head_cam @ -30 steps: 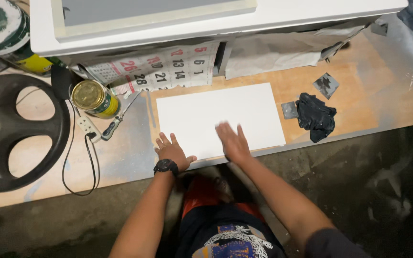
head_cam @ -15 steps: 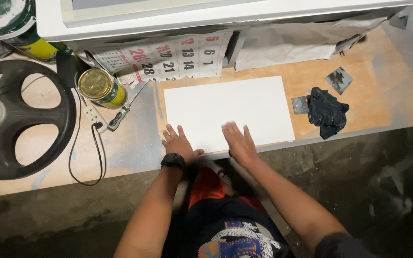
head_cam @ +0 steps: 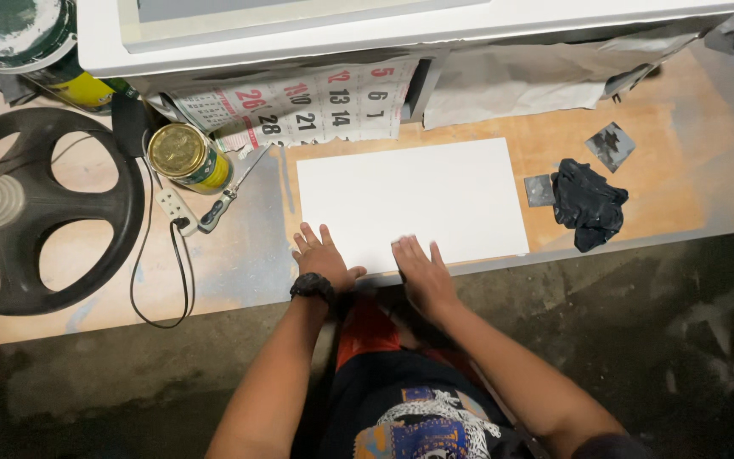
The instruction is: The person sands a white rectangular board on a workbench using a sanding block, then wipes the surface with a dark cloth. The person repeats the sanding and wiping process multiple times.
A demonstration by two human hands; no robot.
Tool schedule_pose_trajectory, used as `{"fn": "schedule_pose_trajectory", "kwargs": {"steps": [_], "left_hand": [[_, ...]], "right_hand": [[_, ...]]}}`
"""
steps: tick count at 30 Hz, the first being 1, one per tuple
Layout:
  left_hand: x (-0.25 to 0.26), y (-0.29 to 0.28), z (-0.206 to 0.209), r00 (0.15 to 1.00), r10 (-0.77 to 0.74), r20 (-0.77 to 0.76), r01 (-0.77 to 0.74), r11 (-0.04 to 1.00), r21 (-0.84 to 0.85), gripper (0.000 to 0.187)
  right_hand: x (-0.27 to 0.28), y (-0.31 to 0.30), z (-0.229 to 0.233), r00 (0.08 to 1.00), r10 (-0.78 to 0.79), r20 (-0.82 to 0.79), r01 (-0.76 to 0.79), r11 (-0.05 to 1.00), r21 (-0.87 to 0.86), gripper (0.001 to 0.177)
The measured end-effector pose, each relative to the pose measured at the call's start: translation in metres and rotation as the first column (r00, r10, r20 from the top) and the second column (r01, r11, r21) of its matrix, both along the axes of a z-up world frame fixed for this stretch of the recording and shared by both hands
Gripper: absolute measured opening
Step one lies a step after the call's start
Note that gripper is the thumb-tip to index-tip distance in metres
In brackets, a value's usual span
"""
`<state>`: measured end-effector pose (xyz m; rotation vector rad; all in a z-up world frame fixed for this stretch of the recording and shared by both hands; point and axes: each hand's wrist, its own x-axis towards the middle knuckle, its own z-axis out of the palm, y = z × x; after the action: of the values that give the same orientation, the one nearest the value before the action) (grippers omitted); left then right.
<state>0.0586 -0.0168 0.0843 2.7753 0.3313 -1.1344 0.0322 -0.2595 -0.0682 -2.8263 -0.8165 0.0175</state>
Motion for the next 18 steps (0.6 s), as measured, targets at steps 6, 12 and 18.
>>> {"fn": "schedule_pose_trajectory", "kwargs": {"steps": [6, 12, 18], "left_hand": [[0.002, -0.003, 0.003, 1.000, 0.004, -0.030, -0.004, 1.000, 0.000, 0.132], [0.003, -0.001, -0.003, 1.000, 0.011, -0.023, -0.011, 1.000, 0.010, 0.132], [0.003, -0.002, 0.005, 0.999, 0.040, -0.033, -0.040, 0.999, -0.012, 0.131]], "right_hand": [[0.120, 0.064, 0.056, 0.929, -0.181, -0.322, 0.148, 0.981, -0.124, 0.068], [0.007, 0.011, -0.017, 0.920, 0.035, 0.389, -0.050, 0.998, 0.030, 0.063], [0.021, 0.005, -0.003, 0.997, 0.048, 0.063, -0.053, 0.996, 0.072, 0.076]]}}
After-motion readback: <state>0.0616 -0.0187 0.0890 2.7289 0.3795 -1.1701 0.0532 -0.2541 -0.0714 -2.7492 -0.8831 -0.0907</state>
